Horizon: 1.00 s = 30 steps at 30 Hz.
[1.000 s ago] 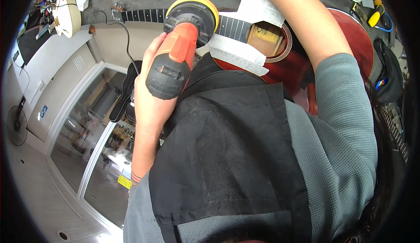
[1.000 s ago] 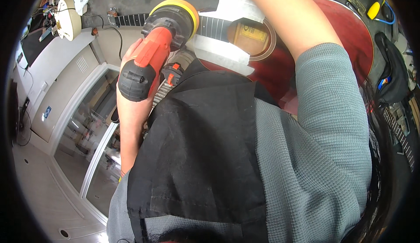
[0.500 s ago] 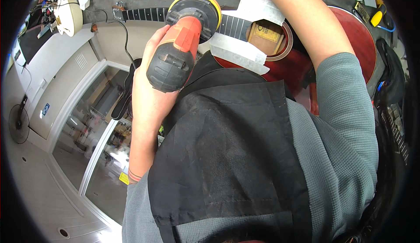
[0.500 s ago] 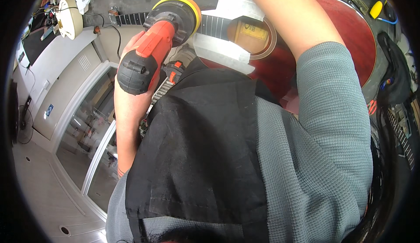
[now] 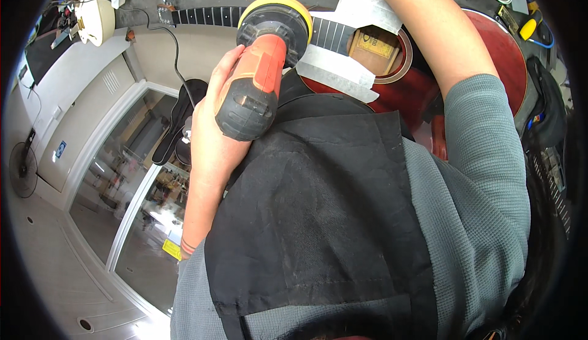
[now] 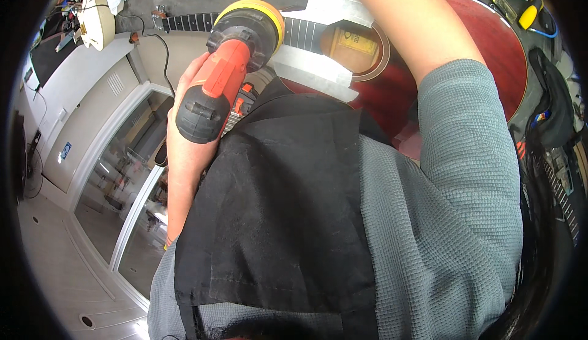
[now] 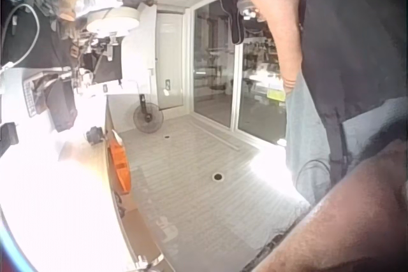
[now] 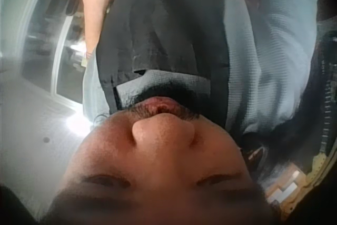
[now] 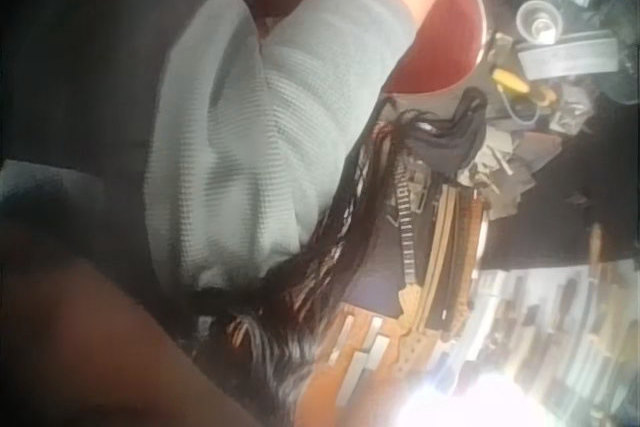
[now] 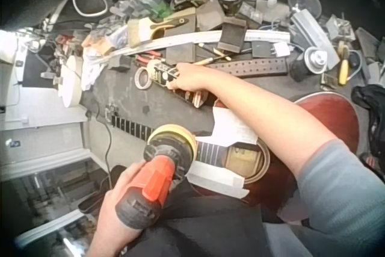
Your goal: The person uses a red orbital sander to smooth the surface of a red acoustic guitar. They hold a sanding block in their other hand while moving the sander along the guitar's body and neck. The guitar is placed on a workbench in a workshop environment.
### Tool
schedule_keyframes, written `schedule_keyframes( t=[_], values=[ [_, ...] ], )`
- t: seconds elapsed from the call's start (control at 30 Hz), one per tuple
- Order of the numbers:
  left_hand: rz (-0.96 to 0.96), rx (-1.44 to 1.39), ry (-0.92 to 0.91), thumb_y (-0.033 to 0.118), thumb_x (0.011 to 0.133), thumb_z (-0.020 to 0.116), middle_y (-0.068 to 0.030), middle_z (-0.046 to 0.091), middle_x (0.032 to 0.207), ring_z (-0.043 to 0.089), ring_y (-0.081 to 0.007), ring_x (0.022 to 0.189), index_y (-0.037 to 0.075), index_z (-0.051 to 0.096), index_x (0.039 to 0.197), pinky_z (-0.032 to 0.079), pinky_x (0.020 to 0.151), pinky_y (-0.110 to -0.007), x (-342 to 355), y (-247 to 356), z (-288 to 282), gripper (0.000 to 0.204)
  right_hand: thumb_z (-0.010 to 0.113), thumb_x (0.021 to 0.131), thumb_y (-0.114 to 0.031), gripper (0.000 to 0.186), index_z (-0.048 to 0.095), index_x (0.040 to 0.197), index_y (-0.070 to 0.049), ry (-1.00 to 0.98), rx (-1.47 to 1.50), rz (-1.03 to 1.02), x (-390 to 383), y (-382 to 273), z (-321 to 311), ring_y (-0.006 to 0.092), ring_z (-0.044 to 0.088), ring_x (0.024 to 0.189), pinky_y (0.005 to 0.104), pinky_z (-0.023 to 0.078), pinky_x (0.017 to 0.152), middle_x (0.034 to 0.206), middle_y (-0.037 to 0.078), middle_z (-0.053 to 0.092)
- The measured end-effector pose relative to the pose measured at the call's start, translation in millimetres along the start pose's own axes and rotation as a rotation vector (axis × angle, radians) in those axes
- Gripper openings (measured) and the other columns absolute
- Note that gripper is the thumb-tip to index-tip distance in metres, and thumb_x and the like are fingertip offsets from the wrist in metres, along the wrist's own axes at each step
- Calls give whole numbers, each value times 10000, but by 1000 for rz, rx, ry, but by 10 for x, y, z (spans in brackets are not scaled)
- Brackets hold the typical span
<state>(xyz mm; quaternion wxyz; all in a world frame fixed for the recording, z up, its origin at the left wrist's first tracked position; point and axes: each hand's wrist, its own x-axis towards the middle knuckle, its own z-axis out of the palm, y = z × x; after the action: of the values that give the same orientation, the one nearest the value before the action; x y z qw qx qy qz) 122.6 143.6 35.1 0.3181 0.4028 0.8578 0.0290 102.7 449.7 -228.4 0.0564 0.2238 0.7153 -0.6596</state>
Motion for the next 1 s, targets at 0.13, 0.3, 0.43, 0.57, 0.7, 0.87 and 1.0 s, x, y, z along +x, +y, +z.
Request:
schedule_keyframes(
  t=[0.13, 0.3, 0.43, 0.57, 0.7, 0.87, 1.0],
  values=[
    [-150, -190, 2, 118, 949, 892, -209, 810, 1393, 797, -317, 1304, 191, 549, 1682, 606, 1103, -407, -86, 61, 18, 812, 859, 973, -309, 429, 733, 1222, 17, -31, -5, -9, 35, 36, -11, 250, 770, 832, 429, 617, 760, 1010, 141, 823],
    [-172, -231, -19, 107, 931, 900, -217, 817, 1362, 807, -329, 1278, 215, 542, 1685, 613, 1074, -413, -203, -19, 66, 842, 871, 968, -348, 517, 717, 1285, 29, 43, -147, -3, 25, 19, -7, 295, 795, 927, 428, 626, 834, 1090, 193, 829],
    [-176, -231, -43, 109, 915, 906, -191, 825, 1346, 814, -339, 1254, 231, 535, 1690, 613, 1059, -417, -269, -75, 79, 868, 875, 965, -371, 562, 706, 1312, 38, 24, -110, 24, 2, 13, -20, 313, 801, 971, 428, 627, 863, 1132, 217, 826],
    [-176, -240, -32, 113, 912, 904, -172, 824, 1352, 813, -350, 1245, 235, 529, 1693, 611, 1063, -420, -289, -93, 109, 875, 875, 967, -374, 575, 698, 1327, 38, 37, -118, 59, -65, -67, -13, 305, 802, 937, 431, 629, 855, 1131, 213, 826],
    [-135, -211, -21, 118, 918, 899, -176, 820, 1365, 811, -362, 1249, 235, 527, 1691, 617, 1053, -427, -265, -95, 94, 866, 875, 968, -372, 580, 690, 1336, 36, 43, -86, 86, -144, -175, -5, 299, 803, 908, 435, 631, 839, 1128, 209, 826],
    [-163, -205, -22, 127, 927, 895, -190, 818, 1373, 813, -359, 1254, 228, 536, 1682, 621, 1054, -435, -118, -11, 40, 842, 875, 966, -369, 575, 689, 1329, 37, 61, -138, 13, -19, 31, 0, 306, 804, 920, 438, 634, 838, 1125, 204, 827],
    [-73, -155, 39, 134, 924, 900, -213, 809, 1386, 807, -328, 1282, 205, 568, 1656, 618, 1079, -425, -10, -5, -9, 807, 878, 957, -396, 605, 698, 1330, 45, 13, -35, 63, -61, -42, 2, 336, 808, 976, 439, 631, 887, 1133, 222, 829]
  ],
)
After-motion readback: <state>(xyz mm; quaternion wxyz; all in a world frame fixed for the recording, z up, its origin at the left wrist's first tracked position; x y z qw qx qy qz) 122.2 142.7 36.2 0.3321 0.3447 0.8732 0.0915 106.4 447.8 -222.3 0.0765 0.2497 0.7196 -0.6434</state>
